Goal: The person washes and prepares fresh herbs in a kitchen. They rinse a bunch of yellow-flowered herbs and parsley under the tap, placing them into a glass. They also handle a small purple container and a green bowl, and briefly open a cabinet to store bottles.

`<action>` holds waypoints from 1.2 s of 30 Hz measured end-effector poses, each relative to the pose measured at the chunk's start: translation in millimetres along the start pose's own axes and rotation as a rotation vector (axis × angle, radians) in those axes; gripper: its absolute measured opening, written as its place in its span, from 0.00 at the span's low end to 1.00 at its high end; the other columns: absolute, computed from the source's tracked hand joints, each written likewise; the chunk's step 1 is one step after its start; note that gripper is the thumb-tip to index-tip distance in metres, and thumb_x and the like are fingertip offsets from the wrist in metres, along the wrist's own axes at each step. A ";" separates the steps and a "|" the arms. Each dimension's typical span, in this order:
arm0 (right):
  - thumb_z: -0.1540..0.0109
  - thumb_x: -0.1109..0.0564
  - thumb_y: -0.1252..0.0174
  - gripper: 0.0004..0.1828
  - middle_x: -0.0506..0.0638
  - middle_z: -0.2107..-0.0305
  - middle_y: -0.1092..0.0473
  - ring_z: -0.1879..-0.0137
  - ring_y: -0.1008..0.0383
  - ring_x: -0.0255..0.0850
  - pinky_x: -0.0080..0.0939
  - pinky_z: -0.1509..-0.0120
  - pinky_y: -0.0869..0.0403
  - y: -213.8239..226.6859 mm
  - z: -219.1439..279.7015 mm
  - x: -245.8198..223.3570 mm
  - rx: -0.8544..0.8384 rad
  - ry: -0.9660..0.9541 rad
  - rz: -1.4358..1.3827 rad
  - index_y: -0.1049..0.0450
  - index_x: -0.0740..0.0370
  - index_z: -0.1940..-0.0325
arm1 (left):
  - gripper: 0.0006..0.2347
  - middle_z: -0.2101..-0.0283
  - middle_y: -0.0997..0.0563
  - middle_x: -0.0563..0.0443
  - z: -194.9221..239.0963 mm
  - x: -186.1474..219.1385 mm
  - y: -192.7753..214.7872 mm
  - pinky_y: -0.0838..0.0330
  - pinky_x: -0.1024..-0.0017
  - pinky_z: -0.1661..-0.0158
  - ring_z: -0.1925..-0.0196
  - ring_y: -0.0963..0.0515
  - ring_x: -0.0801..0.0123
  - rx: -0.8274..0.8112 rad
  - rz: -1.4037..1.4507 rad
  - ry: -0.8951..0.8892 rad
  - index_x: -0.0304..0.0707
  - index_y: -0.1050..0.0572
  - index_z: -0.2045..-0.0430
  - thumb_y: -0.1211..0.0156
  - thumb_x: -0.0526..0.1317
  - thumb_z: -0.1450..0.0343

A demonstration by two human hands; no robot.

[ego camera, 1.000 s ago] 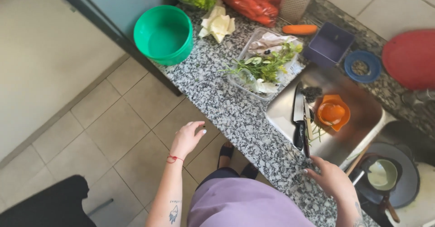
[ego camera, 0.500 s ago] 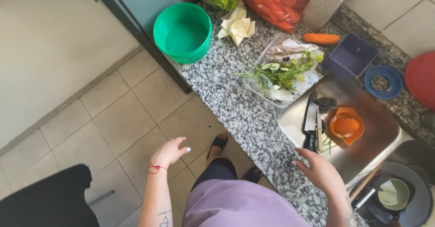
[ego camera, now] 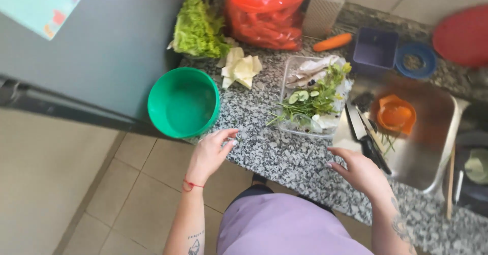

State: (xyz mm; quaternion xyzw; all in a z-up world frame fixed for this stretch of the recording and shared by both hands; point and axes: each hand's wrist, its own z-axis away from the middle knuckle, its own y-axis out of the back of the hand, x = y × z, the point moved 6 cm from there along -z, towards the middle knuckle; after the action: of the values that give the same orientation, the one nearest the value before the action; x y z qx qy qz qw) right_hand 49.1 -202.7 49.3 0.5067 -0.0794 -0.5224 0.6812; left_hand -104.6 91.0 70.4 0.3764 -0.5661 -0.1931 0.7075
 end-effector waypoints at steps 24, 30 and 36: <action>0.41 0.46 0.48 0.26 0.51 0.48 0.30 0.40 0.32 0.50 0.53 0.38 0.32 -46.2 65.7 35.7 0.021 -0.483 -0.257 0.37 0.49 0.39 | 0.17 0.69 0.23 0.59 -128.9 -20.6 -32.5 0.27 0.59 0.64 0.63 0.22 0.59 0.082 -0.188 -0.078 0.52 0.28 0.57 0.39 0.49 0.38; 0.41 0.46 0.51 0.26 0.39 0.41 0.37 0.38 0.34 0.35 0.40 0.37 0.34 -45.7 61.3 38.3 -0.017 -0.549 -0.263 0.39 0.45 0.38 | 0.09 0.67 0.22 0.65 -117.1 -11.9 8.1 0.31 0.69 0.72 0.70 0.23 0.75 0.042 -0.032 0.101 0.52 0.26 0.62 0.47 0.44 0.34; 0.41 0.47 0.51 0.27 0.38 0.41 0.38 0.38 0.34 0.34 0.40 0.37 0.34 -44.2 55.1 39.0 -0.026 -0.504 -0.241 0.39 0.45 0.37 | 0.07 0.68 0.22 0.64 -101.1 -6.1 22.6 0.32 0.71 0.70 0.70 0.24 0.77 0.076 0.006 0.138 0.55 0.23 0.67 0.47 0.43 0.34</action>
State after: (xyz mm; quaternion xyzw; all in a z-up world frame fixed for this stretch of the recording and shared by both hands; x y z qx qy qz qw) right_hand 3.3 -264.4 24.8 0.3575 -0.1787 -0.7103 0.5794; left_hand -14.1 141.6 75.7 0.4138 -0.5240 -0.1429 0.7306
